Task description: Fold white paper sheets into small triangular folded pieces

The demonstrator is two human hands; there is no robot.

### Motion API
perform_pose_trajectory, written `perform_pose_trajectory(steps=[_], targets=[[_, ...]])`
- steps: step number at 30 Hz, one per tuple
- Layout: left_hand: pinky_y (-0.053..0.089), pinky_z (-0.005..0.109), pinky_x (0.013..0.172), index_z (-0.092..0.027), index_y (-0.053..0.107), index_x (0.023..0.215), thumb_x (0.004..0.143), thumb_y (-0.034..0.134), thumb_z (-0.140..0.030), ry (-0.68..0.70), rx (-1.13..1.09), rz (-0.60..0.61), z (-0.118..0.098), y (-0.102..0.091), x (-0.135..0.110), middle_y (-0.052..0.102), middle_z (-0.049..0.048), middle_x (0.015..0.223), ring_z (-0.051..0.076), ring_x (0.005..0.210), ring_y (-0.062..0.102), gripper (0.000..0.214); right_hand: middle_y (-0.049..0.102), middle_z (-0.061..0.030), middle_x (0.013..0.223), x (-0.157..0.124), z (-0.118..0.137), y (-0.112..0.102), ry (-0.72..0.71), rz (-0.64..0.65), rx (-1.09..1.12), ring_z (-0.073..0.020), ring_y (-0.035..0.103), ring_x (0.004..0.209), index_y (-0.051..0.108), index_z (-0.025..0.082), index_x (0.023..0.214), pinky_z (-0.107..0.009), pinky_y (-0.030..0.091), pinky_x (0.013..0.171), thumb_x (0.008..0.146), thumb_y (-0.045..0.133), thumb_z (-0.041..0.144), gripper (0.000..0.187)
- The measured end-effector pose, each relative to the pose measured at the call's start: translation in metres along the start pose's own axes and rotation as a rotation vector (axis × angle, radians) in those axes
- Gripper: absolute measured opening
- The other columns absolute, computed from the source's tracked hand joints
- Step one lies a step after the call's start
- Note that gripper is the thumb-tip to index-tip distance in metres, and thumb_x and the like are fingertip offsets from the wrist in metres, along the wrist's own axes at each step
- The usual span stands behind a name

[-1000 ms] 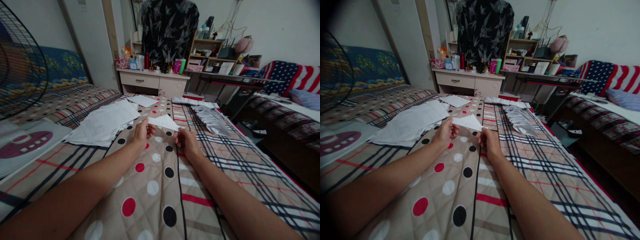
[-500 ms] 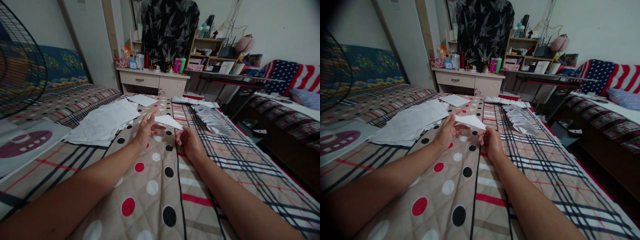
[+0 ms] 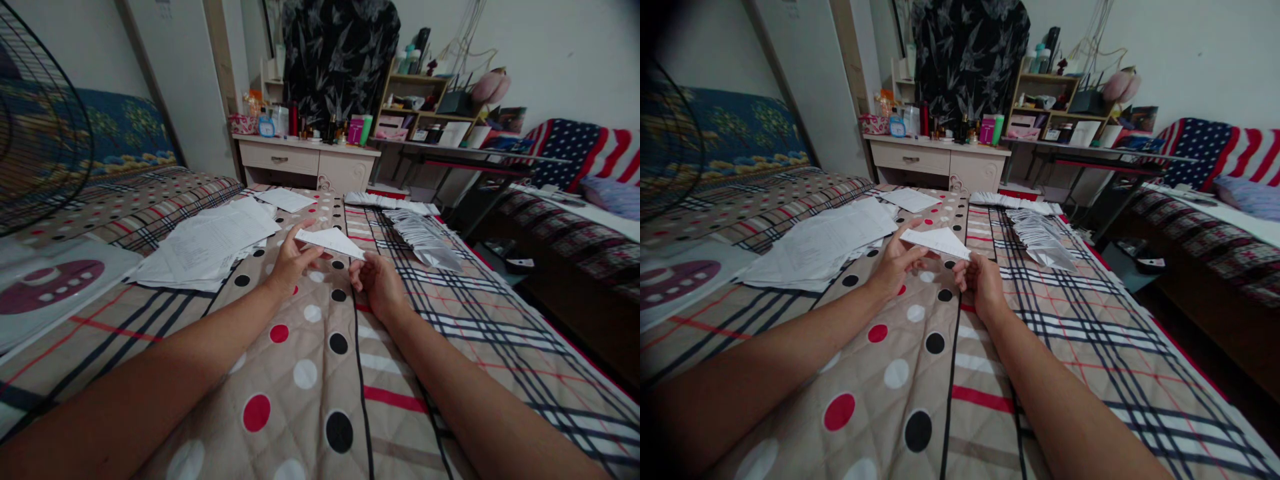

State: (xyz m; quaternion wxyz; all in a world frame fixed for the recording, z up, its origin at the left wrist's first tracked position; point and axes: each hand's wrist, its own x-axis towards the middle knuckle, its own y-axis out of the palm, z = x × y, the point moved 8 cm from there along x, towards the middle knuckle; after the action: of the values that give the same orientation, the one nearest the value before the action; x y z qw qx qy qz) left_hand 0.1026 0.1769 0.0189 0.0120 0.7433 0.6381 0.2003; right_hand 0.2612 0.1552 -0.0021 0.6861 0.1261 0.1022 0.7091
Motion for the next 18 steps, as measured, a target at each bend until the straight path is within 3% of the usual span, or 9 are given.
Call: perform_pose_trajectory(steps=[6,18], targets=[[0.048,0.020,0.049,-0.024,0.035,0.140,0.069,0.064,-0.019,0.011,-0.048,-0.038,-0.0011,-0.0034,-0.0014,0.065,0.0066,0.106,0.019,0.072,0.071,0.076,0.056,-0.0030,0.045,-0.0031,-0.0021,0.0068,0.012,0.050,-0.037,-0.0098,0.043,0.038,0.065,0.015,0.055,-0.021,0.032,0.038,0.077,0.049,0.041,0.038],[0.047,0.019,0.049,-0.022,0.030,0.142,0.068,0.064,-0.018,-0.009,-0.061,-0.050,-0.0007,-0.0024,-0.0019,0.065,0.0055,0.099,0.019,0.070,0.071,0.082,0.057,-0.0032,0.048,-0.0048,-0.0020,0.0087,0.037,0.046,0.000,-0.0093,0.046,0.038,0.066,0.014,0.056,-0.021,0.032,0.040,0.077,0.050,0.039,0.037]])
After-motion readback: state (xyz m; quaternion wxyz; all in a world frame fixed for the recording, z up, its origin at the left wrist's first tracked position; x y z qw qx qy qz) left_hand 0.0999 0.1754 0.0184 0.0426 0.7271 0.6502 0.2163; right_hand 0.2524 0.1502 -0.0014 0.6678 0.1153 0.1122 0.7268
